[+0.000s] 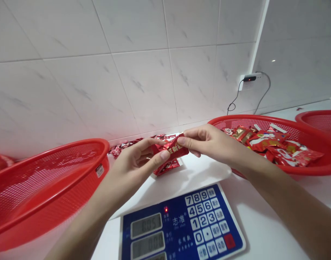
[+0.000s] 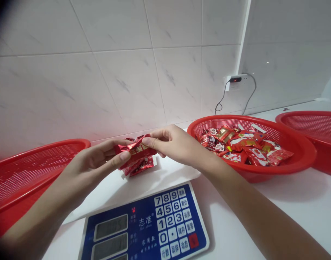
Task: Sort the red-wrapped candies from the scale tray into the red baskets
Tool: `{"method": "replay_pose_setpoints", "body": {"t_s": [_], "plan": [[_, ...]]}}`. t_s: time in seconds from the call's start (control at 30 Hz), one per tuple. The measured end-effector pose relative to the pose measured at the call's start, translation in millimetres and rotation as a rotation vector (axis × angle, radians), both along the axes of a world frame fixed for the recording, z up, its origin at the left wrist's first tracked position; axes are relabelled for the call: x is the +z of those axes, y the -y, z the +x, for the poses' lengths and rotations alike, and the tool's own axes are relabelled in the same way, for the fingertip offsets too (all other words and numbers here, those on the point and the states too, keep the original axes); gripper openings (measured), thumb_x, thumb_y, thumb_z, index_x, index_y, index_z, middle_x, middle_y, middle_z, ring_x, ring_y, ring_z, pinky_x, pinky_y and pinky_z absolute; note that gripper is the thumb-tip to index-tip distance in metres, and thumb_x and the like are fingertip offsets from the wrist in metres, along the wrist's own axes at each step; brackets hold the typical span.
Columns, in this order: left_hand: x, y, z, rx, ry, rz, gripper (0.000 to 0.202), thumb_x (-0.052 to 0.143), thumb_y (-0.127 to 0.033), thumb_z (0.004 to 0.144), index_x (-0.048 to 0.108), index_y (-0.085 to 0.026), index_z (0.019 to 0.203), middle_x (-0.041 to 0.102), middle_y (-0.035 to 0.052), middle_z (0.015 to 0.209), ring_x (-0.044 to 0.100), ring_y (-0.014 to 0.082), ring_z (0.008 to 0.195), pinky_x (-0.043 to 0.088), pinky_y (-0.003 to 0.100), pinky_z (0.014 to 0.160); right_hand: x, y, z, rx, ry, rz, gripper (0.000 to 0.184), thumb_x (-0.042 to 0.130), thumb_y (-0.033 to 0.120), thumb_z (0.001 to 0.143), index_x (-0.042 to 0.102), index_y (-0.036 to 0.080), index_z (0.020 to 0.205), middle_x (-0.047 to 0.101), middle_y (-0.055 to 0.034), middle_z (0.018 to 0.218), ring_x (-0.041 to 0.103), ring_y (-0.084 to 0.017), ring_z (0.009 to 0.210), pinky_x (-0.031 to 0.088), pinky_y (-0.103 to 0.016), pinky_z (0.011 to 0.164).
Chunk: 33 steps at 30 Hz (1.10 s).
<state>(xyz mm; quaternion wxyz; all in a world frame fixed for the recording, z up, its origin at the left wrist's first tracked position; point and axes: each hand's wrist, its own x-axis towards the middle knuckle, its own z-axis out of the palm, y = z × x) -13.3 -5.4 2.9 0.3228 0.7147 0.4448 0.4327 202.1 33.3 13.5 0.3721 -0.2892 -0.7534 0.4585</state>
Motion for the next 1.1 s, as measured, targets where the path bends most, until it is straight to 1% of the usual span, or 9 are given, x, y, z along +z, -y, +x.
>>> {"method": "replay_pose_setpoints", "body": {"t_s": [0.17, 0.3, 0.4, 0.47, 0.6, 0.73, 0.9, 1.03, 1.1], "plan": [[0.8, 0, -2, 0.027, 0.016, 0.04, 0.024, 0.074, -0.045, 0.089, 0.073, -0.021, 0.089, 0.078, 0.0017, 0.086, 0.072, 0.0171, 0.082, 0.054, 0.022, 0.068, 0.5, 7, -4, -0.009, -0.029, 0.027, 0.035, 0.069, 0.035, 0.094, 0.065, 0.018, 0.064, 0.044, 0.006, 0.057, 0.038, -0.008, 0.056, 0.033, -0.025, 0.06], [3.4, -3, -10, 0.162, -0.063, 0.098, 0.027, 0.073, -0.048, 0.089, 0.074, -0.021, 0.092, 0.079, 0.0032, 0.09, 0.072, 0.0198, 0.085, 0.052, 0.026, 0.071, 4.1, 7, 1, -0.135, 0.047, 0.038, 0.021, 0.067, 0.035, 0.095, 0.078, 0.017, 0.09, 0.053, 0.0036, 0.062, 0.043, -0.009, 0.056, 0.034, -0.025, 0.056], [2.8, -9, -17, 0.284, -0.208, 0.148, 0.03, 0.07, -0.051, 0.087, 0.075, -0.022, 0.095, 0.079, 0.0051, 0.091, 0.072, 0.0237, 0.084, 0.052, 0.031, 0.072, 5.6, 2, 7, -0.229, 0.145, 0.082, 0.028, 0.068, 0.039, 0.094, 0.08, 0.017, 0.105, 0.063, -0.001, 0.068, 0.051, -0.012, 0.06, 0.035, -0.026, 0.053], [0.4, -14, -20, 0.355, -0.306, 0.178, 0.031, 0.067, -0.051, 0.086, 0.074, -0.022, 0.095, 0.08, 0.0064, 0.093, 0.073, 0.026, 0.084, 0.052, 0.035, 0.074, 5.9, -2, 12, -0.329, 0.245, 0.143, 0.031, 0.068, 0.043, 0.093, 0.08, 0.018, 0.108, 0.067, -0.0037, 0.073, 0.056, -0.014, 0.064, 0.039, -0.028, 0.054], [-5.0, -19, -19, 0.465, -0.45, 0.225, 0.028, 0.058, -0.045, 0.084, 0.071, -0.023, 0.095, 0.079, 0.006, 0.084, 0.072, 0.0271, 0.078, 0.048, 0.036, 0.067, 8.1, -13, 33, -0.662, 0.558, 0.287, 0.03, 0.068, 0.039, 0.091, 0.08, 0.021, 0.112, 0.074, -0.006, 0.085, 0.064, -0.019, 0.072, 0.044, -0.031, 0.063], [-5.8, -18, -15, 0.486, -0.482, 0.268, 0.028, 0.055, -0.046, 0.083, 0.071, -0.024, 0.09, 0.076, 0.0025, 0.071, 0.068, 0.0243, 0.064, 0.045, 0.033, 0.059, 12.4, -27, 73, -0.835, 0.802, 0.208, 0.028, 0.066, 0.035, 0.091, 0.078, 0.023, 0.114, 0.075, -0.0079, 0.106, 0.07, -0.024, 0.086, 0.05, -0.034, 0.071], [-5.3, -16, -14, 0.459, -0.444, 0.289, 0.031, 0.06, -0.049, 0.082, 0.075, -0.026, 0.096, 0.081, 0.0029, 0.085, 0.075, 0.0265, 0.079, 0.053, 0.035, 0.073, 6.5, -43, 117, -0.822, 0.907, -0.086, 0.043, 0.069, 0.034, 0.09, 0.068, 0.019, 0.131, 0.073, -0.0122, 0.117, 0.072, -0.024, 0.085, 0.056, -0.034, 0.069], [-5.6, -14, -14, 0.45, -0.446, 0.289, 0.031, 0.061, -0.048, 0.082, 0.073, -0.025, 0.099, 0.082, 0.0048, 0.095, 0.076, 0.0278, 0.093, 0.055, 0.037, 0.082, -5.8, -45, 118, -0.714, 1.046, -0.177, 0.068, 0.078, 0.038, 0.08, 0.062, 0.021, 0.143, 0.073, -0.0131, 0.107, 0.071, -0.029, 0.084, 0.053, -0.035, 0.063], [-5.1, -14, -14, 0.448, -0.449, 0.295, 0.029, 0.061, -0.047, 0.083, 0.072, -0.025, 0.099, 0.082, 0.0054, 0.097, 0.076, 0.028, 0.096, 0.055, 0.038, 0.083, -9.7, -41, 111, -0.667, 1.135, -0.18, 0.065, 0.073, 0.038, 0.083, 0.06, 0.023, 0.145, 0.071, -0.0137, 0.111, 0.069, -0.027, 0.077, 0.05, -0.034, 0.061]]}}
